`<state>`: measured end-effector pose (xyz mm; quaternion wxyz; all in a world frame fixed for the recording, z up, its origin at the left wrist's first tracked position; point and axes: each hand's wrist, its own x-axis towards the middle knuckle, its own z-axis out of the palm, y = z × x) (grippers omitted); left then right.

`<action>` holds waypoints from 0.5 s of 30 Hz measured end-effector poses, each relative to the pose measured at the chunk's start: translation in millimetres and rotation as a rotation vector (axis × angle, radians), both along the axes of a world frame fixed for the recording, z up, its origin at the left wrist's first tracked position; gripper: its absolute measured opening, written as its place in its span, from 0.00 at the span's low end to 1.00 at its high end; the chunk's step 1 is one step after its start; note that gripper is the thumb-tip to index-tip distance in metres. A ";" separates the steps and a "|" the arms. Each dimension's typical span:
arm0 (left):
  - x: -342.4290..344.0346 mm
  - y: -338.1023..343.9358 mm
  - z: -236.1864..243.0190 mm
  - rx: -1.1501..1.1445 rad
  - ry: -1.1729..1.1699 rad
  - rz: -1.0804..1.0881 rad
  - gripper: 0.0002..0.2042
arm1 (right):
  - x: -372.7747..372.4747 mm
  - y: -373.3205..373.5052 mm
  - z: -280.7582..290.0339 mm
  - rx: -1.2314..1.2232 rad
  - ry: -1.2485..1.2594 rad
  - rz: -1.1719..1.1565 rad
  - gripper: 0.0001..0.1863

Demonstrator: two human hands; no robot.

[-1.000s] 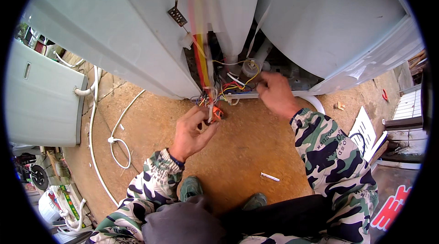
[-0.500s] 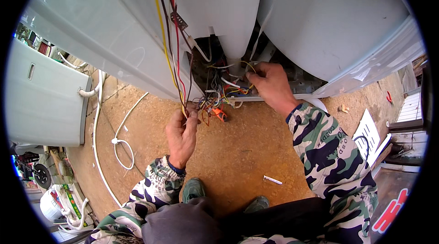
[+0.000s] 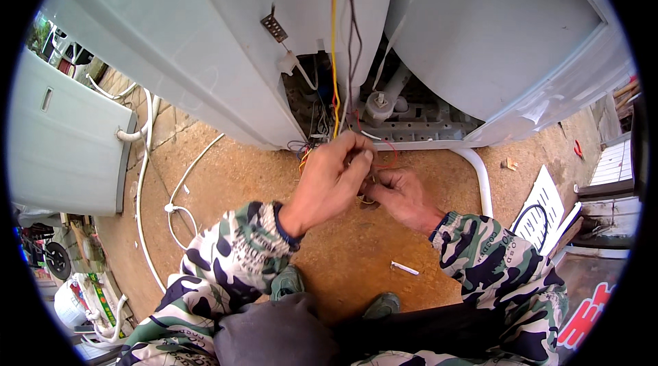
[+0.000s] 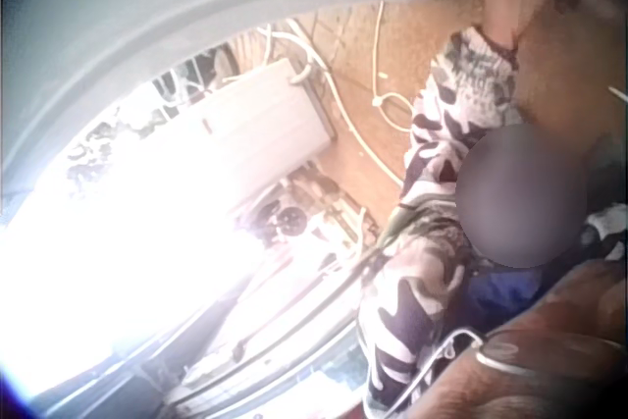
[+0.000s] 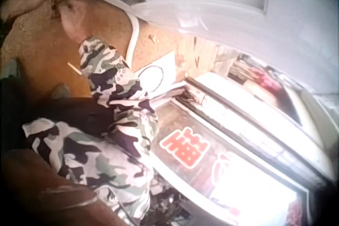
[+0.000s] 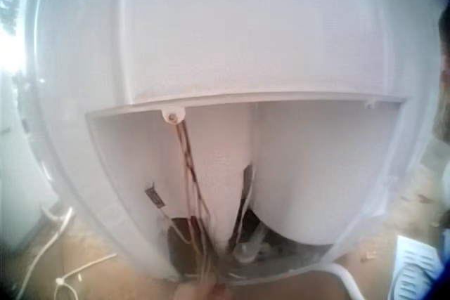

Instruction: The person uses a T-handle wrench to loosen screws on the back panel of a white appliance. They then remove the panel to access the internal wiring and components. The person manipulates several colored wires and connectors inside the machine before reattaching the back panel.

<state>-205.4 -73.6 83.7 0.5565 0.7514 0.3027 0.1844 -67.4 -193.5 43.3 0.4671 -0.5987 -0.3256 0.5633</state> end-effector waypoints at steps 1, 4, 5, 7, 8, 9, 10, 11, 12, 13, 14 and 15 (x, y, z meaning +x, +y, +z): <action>7.1 6.7 1.0 0.113 0.077 -0.025 0.09 | 1.4 -0.6 -4.6 -0.027 0.030 -0.048 0.17; 3.7 29.4 -37.7 0.157 0.196 -0.017 0.09 | 4.4 -1.8 -23.4 -0.063 0.040 -0.164 0.19; 1.7 34.5 -43.5 0.141 0.232 -0.022 0.10 | 7.8 -2.0 -25.0 -0.051 -0.017 -0.178 0.20; 2.5 38.1 -54.6 -0.229 0.170 0.027 0.12 | 12.0 -4.3 -30.1 -0.025 -0.096 -0.181 0.20; 5.5 36.3 -56.3 -0.364 0.108 0.065 0.12 | 13.5 -6.1 -33.1 -0.013 -0.119 -0.172 0.20; 8.1 34.6 -57.9 -0.498 0.044 0.103 0.13 | 14.0 -7.5 -34.5 -0.001 -0.142 -0.162 0.21; 9.7 33.8 -60.1 -0.537 0.039 0.126 0.13 | 13.6 -8.9 -34.3 0.009 -0.148 -0.149 0.21; 11.8 32.9 -63.1 -0.579 0.033 0.150 0.13 | 13.6 -10.6 -34.0 0.016 -0.156 -0.137 0.21; 13.7 31.4 -65.2 -0.621 0.026 0.172 0.14 | 13.7 -11.7 -33.2 0.023 -0.164 -0.126 0.21; 15.5 28.1 -66.5 -0.615 0.008 0.215 0.14 | 13.4 -11.8 -31.3 0.033 -0.135 -0.160 0.20; 17.4 24.5 -68.2 -0.606 -0.007 0.256 0.14 | 12.7 -10.8 -29.8 0.044 -0.104 -0.198 0.20; 18.1 22.1 -69.6 -0.597 -0.023 0.296 0.14 | 13.0 -10.1 -27.9 0.056 -0.074 -0.235 0.19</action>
